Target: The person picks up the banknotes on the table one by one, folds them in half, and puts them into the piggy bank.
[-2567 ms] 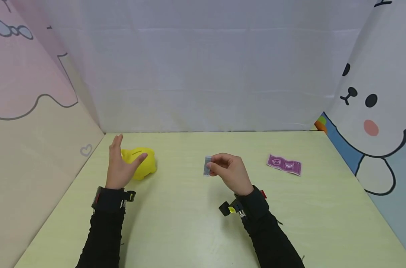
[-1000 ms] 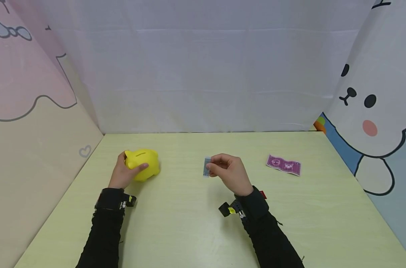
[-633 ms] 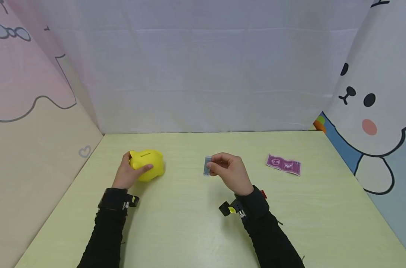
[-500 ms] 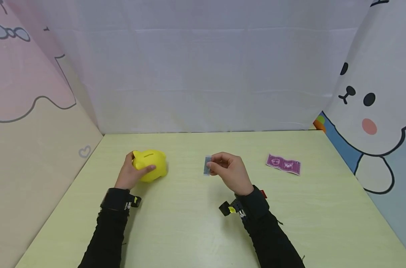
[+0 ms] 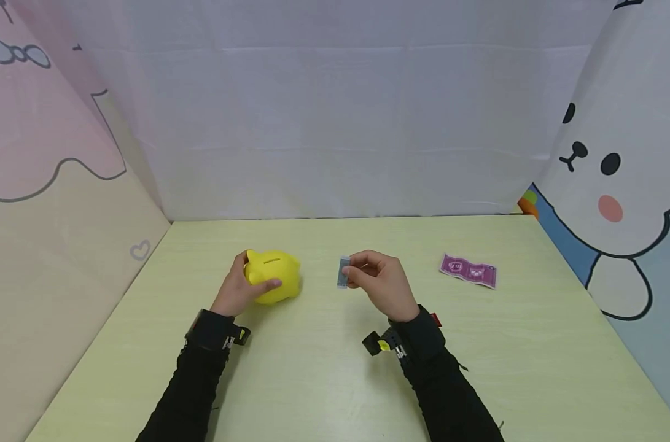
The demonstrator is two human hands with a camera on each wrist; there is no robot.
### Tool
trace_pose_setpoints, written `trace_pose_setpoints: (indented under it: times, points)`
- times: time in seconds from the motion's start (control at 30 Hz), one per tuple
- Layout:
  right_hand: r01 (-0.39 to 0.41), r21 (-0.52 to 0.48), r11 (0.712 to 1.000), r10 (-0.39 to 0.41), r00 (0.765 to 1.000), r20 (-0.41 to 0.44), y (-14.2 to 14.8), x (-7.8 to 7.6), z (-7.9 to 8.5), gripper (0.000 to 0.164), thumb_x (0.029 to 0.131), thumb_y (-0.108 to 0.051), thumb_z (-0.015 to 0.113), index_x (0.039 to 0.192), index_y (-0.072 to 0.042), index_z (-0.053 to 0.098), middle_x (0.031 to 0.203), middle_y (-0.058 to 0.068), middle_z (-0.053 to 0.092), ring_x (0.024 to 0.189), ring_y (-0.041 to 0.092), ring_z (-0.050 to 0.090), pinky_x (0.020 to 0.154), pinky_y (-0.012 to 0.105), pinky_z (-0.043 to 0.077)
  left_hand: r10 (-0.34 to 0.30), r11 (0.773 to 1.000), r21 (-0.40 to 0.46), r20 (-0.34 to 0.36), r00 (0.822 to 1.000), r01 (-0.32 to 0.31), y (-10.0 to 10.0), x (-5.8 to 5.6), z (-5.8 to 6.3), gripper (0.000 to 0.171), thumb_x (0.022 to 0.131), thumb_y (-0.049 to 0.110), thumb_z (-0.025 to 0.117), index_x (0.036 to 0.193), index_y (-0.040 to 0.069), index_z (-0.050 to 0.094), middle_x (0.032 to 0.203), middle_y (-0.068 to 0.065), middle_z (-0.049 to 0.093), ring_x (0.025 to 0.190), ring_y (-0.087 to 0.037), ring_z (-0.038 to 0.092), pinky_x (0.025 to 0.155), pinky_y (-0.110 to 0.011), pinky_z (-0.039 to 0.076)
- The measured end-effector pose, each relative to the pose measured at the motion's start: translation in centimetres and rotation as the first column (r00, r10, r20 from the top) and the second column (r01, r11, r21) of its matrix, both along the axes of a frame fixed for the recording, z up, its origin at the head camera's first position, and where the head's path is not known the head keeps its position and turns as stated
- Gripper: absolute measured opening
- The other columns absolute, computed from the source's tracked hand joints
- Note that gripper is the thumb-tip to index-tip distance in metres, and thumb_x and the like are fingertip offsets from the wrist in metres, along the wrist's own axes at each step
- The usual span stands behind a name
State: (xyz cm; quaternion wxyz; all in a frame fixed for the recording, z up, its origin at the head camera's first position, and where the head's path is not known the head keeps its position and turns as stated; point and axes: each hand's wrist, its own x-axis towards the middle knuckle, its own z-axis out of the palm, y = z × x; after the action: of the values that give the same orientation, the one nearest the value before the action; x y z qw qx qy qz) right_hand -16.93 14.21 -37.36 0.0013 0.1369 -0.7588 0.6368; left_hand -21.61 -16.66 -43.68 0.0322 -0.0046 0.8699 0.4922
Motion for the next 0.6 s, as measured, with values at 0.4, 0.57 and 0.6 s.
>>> trace_pose_setpoints:
  times: [0.4, 0.57, 0.6]
  points:
    - [0.01, 0.007, 1.0, -0.01, 1.0, 0.002, -0.1, -0.1, -0.1, 0.019, 0.094, -0.005, 0.064, 0.108, 0.007, 0.065, 0.098, 0.021, 0.068, 0.077, 0.008, 0.067, 0.076, 0.023, 0.059, -0.08, 0.997, 0.017, -0.048, 0.996, 0.081, 3.0, 1.1, 0.0, 0.102, 0.074, 0.037, 0.086, 0.151, 0.007, 0.025, 0.134, -0.014, 0.049, 0.109, -0.029, 0.052, 0.095, -0.041, 0.046]
    - [0.007, 0.005, 1.0, -0.007, 1.0, -0.008, -0.1, -0.2, -0.2, 0.018, 0.094, -0.006, 0.064, 0.108, 0.006, 0.065, 0.1, 0.023, 0.067, 0.077, 0.009, 0.067, 0.077, 0.023, 0.058, -0.11, 0.994, 0.006, -0.064, 0.992, 0.111, 4.0, 1.4, -0.3, 0.103, 0.073, 0.04, 0.086, 0.15, 0.007, 0.027, 0.133, -0.014, 0.049, 0.106, -0.028, 0.053, 0.092, -0.04, 0.047]
    - [0.005, 0.004, 1.0, -0.005, 1.0, -0.011, -0.1, -0.2, -0.2, 0.018, 0.094, -0.006, 0.064, 0.108, 0.006, 0.065, 0.1, 0.023, 0.067, 0.077, 0.009, 0.067, 0.077, 0.023, 0.058, -0.114, 0.993, 0.004, -0.061, 0.992, 0.115, 4.2, 1.4, -0.3, 0.103, 0.073, 0.041, 0.086, 0.15, 0.007, 0.027, 0.133, -0.014, 0.049, 0.105, -0.028, 0.053, 0.092, -0.04, 0.047]
